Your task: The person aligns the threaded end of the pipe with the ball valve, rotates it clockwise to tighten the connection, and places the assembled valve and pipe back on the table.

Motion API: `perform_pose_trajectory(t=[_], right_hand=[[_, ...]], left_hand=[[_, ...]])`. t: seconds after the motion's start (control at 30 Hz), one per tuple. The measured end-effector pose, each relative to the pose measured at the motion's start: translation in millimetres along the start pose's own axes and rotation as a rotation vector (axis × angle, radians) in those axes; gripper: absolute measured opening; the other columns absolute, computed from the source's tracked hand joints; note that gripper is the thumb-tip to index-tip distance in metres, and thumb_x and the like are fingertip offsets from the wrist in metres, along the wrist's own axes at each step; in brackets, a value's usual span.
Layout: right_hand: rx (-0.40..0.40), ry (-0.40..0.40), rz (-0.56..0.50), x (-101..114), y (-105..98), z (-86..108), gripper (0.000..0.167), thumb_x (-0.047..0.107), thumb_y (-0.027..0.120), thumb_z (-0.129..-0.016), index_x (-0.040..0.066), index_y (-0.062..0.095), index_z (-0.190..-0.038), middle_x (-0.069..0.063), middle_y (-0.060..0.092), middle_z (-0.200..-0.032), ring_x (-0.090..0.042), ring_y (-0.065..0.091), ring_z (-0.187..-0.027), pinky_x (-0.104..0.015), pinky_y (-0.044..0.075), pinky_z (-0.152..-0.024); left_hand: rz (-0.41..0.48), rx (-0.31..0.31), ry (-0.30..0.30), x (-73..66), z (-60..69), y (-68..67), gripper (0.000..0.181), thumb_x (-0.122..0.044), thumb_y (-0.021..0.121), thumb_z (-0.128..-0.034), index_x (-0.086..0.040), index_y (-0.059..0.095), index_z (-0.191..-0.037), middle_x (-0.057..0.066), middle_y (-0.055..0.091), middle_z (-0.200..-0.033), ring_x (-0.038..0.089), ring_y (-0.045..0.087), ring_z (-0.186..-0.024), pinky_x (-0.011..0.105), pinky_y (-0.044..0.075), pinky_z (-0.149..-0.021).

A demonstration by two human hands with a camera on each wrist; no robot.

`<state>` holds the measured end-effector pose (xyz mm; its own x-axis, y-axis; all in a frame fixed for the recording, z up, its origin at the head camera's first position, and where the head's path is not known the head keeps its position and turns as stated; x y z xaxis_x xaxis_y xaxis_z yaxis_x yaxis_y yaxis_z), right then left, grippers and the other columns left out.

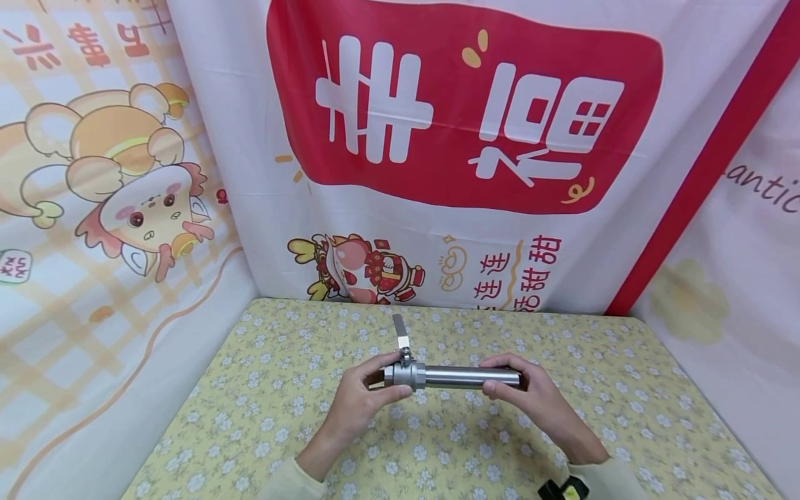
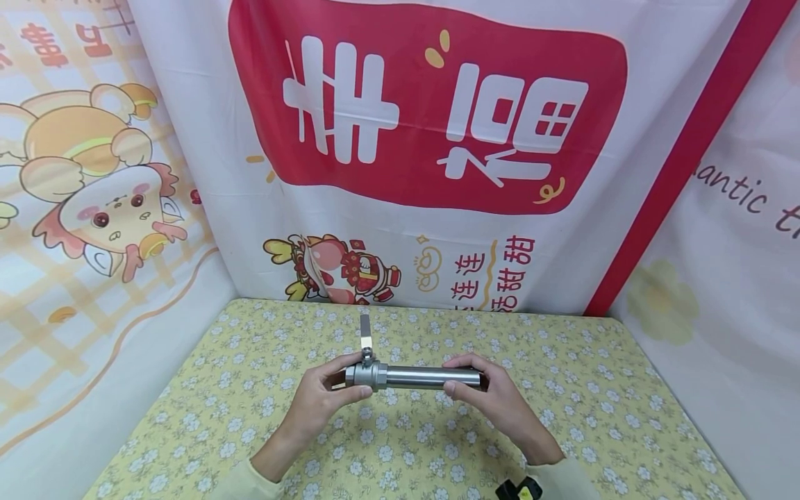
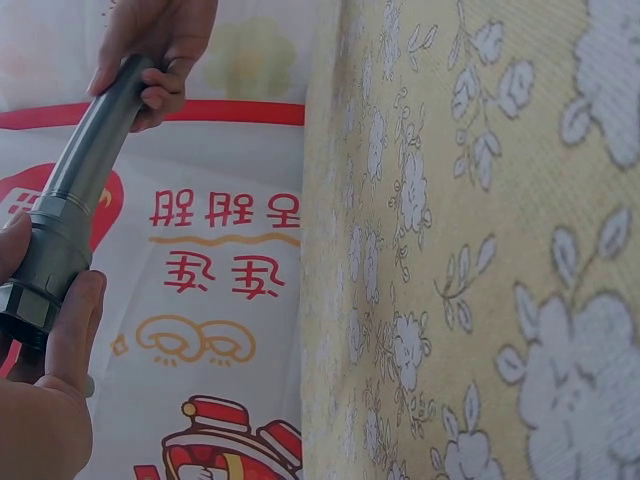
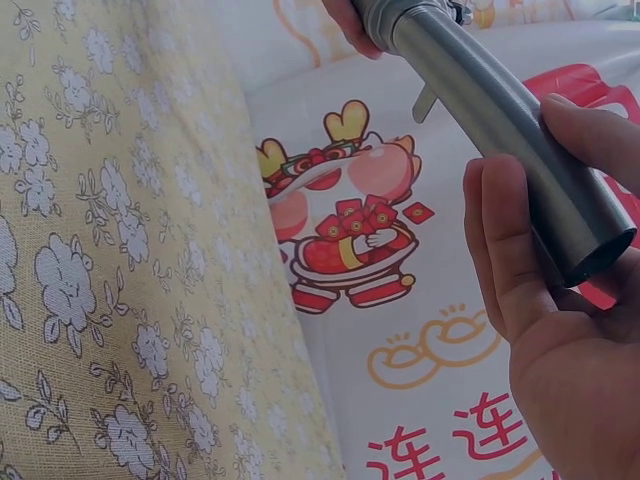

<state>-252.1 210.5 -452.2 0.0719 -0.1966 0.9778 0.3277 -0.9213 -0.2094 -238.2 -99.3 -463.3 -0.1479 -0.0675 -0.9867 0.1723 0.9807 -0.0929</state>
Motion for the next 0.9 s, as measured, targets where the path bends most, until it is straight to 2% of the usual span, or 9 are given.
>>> perform_pose_trajectory(t=[0.17, 0.33, 0.53, 0.77, 0.9], right_hand=[[-0.01, -0.006, 0.002, -1.5, -0.9, -0.7, 0.04, 0.024, 0.076, -0.105, 0.003, 0.068, -0.137, -0.018, 0.064, -0.139, -0.026, 0.075, -0.108, -0.038, 0.067, -0.091], [-0.023, -0.024, 0.009, -0.5, -1.3, -1.1, 0.038, 0.022, 0.077, -0.104, 0.003, 0.07, -0.135, -0.023, 0.063, -0.142, -0.022, 0.076, -0.106, -0.038, 0.067, -0.091], [-0.024, -0.035, 0.011, 0.6, -0.3, -1.9, 0.039, 0.022, 0.077, -0.104, 0.002, 0.066, -0.135, -0.021, 0.062, -0.139, -0.022, 0.075, -0.104, -0.04, 0.067, -0.088], [0.02, -0.085, -0.002, -0.5, 0.1, -2.3, 0.044, 0.012, 0.081, -0.1, -0.002, 0.062, -0.137, -0.025, 0.055, -0.147, -0.023, 0.073, -0.106, -0.036, 0.067, -0.082], [0.044, -0.108, 0.013, -1.0, 0.3, -2.5, 0.045, 0.01, 0.08, -0.1, -0.003, 0.06, -0.138, -0.022, 0.056, -0.143, -0.028, 0.073, -0.109, -0.035, 0.067, -0.082]], left_hand=[[0.002, 0.002, 0.002, 0.4, -0.3, 0.5, 0.057, -0.017, 0.089, -0.0912, -0.014, 0.071, -0.145, 0.019, 0.068, -0.144, 0.028, 0.07, -0.112, 0.029, 0.066, -0.083], [-0.002, 0.004, 0.011, 0.1, -0.5, 0.7, 0.057, -0.016, 0.09, -0.0909, -0.015, 0.071, -0.145, 0.02, 0.069, -0.144, 0.028, 0.07, -0.112, 0.029, 0.066, -0.083], [-0.009, -0.003, 0.009, 0.1, -0.5, 0.6, 0.056, -0.016, 0.09, -0.0907, -0.015, 0.072, -0.144, 0.019, 0.069, -0.144, 0.028, 0.071, -0.112, 0.028, 0.066, -0.082], [-0.011, -0.011, 0.002, -0.3, -0.8, 0.4, 0.056, -0.017, 0.09, -0.0907, -0.015, 0.072, -0.144, 0.018, 0.069, -0.144, 0.028, 0.07, -0.112, 0.028, 0.066, -0.083], [-0.007, -0.011, 0.0, -0.4, -1.0, 0.3, 0.057, -0.017, 0.09, -0.0907, -0.015, 0.071, -0.145, 0.018, 0.068, -0.145, 0.028, 0.07, -0.112, 0.028, 0.066, -0.083]])
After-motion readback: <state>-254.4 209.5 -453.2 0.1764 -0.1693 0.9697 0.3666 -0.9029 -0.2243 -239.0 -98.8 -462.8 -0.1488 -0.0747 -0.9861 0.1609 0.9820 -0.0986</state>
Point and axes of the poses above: each hand's wrist, its own z-axis away from the middle knuckle, its own y-axis out of the palm, x = y × z, the point moved 4 cm from there along -z, towards the middle knuckle
